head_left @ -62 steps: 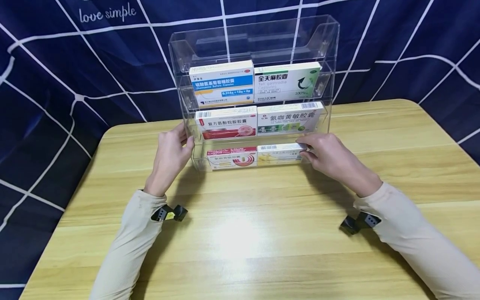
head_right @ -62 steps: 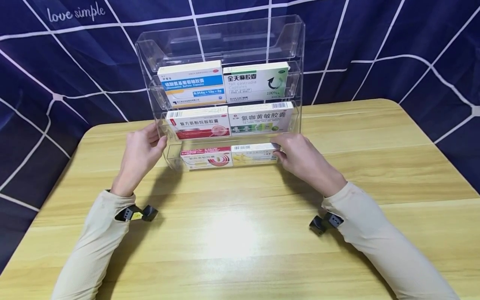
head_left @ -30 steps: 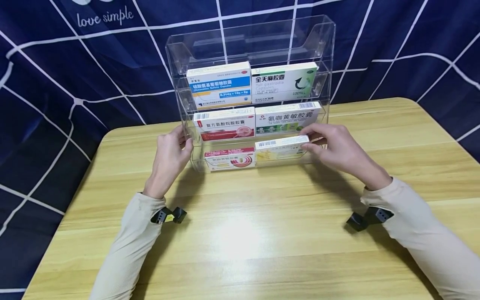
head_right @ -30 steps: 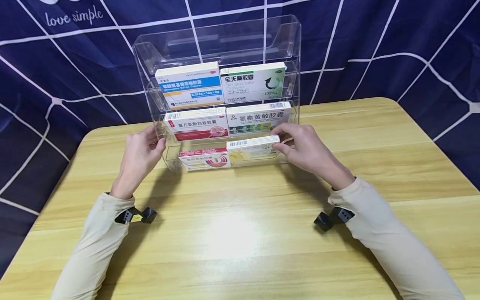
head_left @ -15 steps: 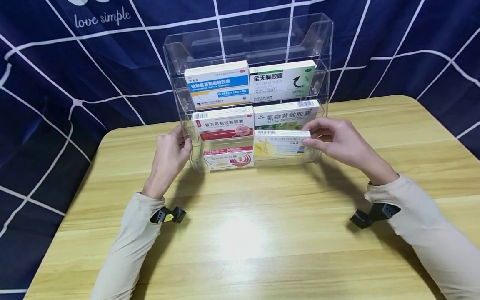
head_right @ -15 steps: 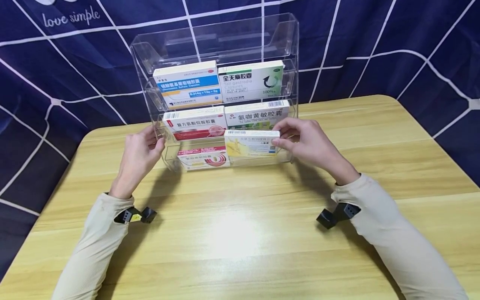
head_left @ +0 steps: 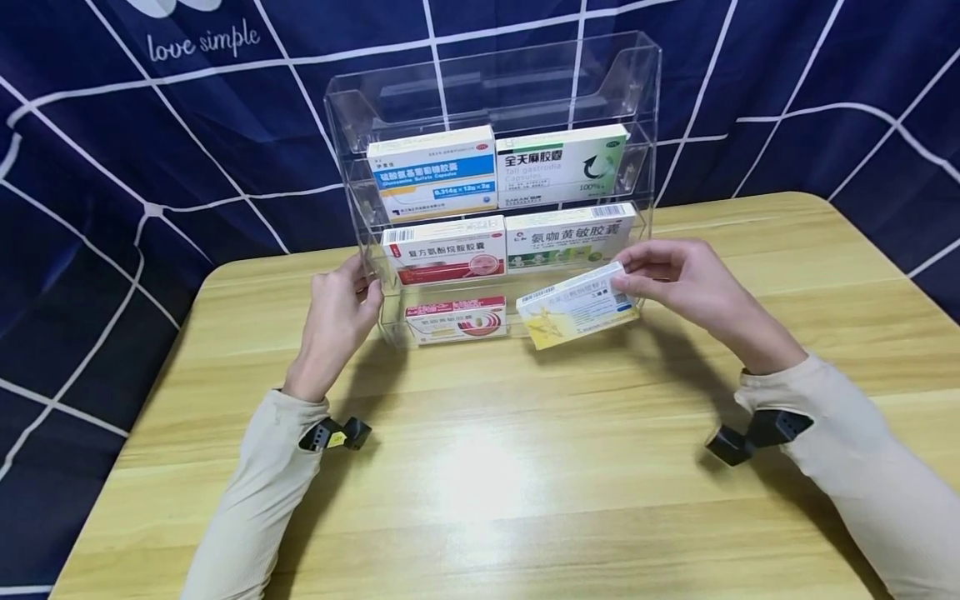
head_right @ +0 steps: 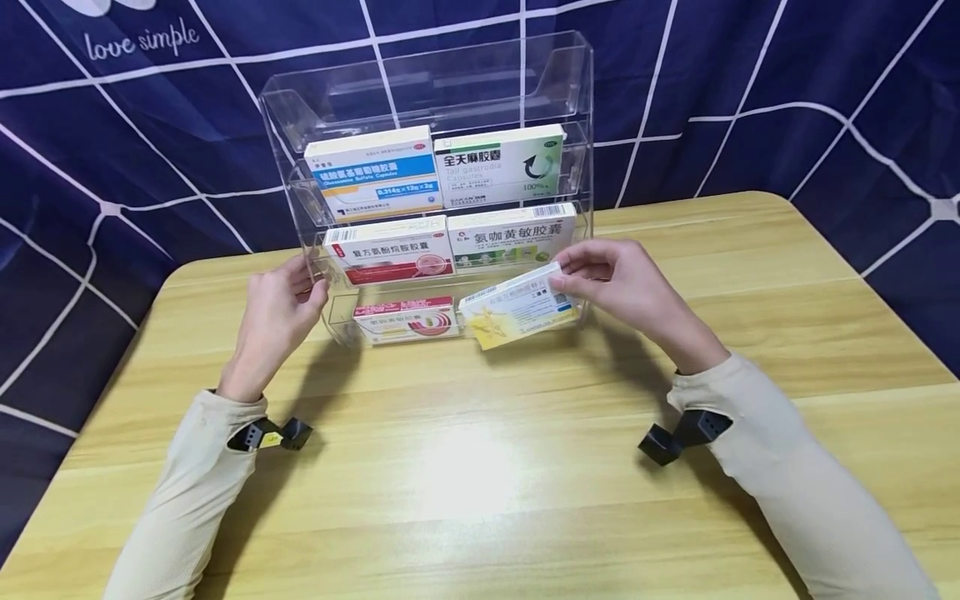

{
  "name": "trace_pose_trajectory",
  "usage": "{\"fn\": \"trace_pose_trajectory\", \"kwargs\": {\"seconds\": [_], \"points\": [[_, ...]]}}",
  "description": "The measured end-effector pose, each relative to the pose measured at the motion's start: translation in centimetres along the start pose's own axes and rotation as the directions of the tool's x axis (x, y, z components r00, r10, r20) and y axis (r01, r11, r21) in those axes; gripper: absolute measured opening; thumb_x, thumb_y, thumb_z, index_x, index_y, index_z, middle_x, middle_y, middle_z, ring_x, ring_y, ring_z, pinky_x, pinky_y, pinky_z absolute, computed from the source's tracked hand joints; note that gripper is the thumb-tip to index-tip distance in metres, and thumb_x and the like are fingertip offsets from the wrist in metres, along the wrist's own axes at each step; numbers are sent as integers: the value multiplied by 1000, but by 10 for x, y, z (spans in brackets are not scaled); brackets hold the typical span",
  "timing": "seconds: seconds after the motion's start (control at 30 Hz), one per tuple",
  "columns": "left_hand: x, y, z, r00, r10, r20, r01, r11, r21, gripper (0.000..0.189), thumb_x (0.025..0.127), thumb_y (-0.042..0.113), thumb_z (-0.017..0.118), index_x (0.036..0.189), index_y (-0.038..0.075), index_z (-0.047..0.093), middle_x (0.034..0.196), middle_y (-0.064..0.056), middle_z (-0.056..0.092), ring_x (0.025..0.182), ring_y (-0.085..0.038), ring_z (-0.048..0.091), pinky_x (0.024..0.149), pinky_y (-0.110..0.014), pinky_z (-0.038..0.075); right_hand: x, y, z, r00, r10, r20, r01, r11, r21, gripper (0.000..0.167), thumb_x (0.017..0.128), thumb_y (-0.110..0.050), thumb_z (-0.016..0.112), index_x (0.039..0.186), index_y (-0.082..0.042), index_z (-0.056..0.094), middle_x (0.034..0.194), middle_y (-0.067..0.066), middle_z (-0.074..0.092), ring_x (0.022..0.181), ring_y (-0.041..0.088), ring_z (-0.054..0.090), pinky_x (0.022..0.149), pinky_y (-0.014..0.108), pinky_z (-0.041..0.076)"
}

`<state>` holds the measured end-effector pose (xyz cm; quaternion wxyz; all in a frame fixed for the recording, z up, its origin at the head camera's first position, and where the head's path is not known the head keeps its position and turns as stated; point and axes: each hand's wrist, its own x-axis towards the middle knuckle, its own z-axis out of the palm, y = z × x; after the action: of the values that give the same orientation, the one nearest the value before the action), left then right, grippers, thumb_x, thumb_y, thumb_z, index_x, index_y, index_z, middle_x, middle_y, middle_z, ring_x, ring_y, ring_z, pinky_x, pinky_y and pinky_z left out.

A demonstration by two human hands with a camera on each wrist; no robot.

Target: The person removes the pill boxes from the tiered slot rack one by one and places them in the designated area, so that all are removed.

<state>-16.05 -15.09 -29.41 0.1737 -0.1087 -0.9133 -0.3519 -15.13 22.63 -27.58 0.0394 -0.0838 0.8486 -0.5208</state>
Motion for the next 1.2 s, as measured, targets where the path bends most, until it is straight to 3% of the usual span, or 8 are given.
{"fn": "trace_pose_trajectory", "kwargs": {"seconds": [0.17,0.4,0.5,0.77,1.0,1.2], "points": [[-1,-1,-1,1000,0,-4,0,1000,5,23,85,-8,50,103,-15,62,102,-29,68,92,-38,69,80,-43,61,-5,7,-3,996,87,29,-88,995,35,35,88,-18,71,115,2,63,87,-9,72,80,3,66,74,13,54],[-1,-2,0,1000,0,-5,0,1000,10,23,85,-8,51,104,-15,62,102,-30,67,92,-38,69,80,-42,61,-14,17,2,982,177,72,-179,984,19,47,90,-23,68,121,11,56,86,-12,71,79,2,66,75,23,60],[-1,-2,0,1000,1,0,-1,1000,16,23,86,-7,50,104,-15,62,102,-30,67,93,-38,69,81,-42,61,-17,24,7,972,213,99,-218,975,40,48,91,-23,68,122,11,54,85,-12,71,79,2,65,74,22,58],[-2,-2,0,1000,-18,7,18,1000,21,23,87,-7,51,106,-15,61,104,-29,67,94,-37,68,82,-42,60,-19,42,25,950,253,180,-290,932,218,45,93,-13,63,122,18,47,83,-10,70,76,5,66,70,22,60],[-2,-2,0,1000,-17,4,17,1000,11,24,87,-7,51,107,-15,61,106,-29,66,95,-37,68,82,-41,60,-18,50,39,931,296,216,-343,910,233,47,93,-18,64,122,17,51,95,-2,67,80,3,65,73,21,60],[-1,-1,1,1000,-6,2,6,1000,4,23,87,-6,50,106,-15,61,105,-29,66,96,-37,68,82,-40,60,-16,52,42,910,355,215,-402,882,244,52,93,-20,64,125,18,48,85,-4,70,76,3,67,70,21,60]]}}
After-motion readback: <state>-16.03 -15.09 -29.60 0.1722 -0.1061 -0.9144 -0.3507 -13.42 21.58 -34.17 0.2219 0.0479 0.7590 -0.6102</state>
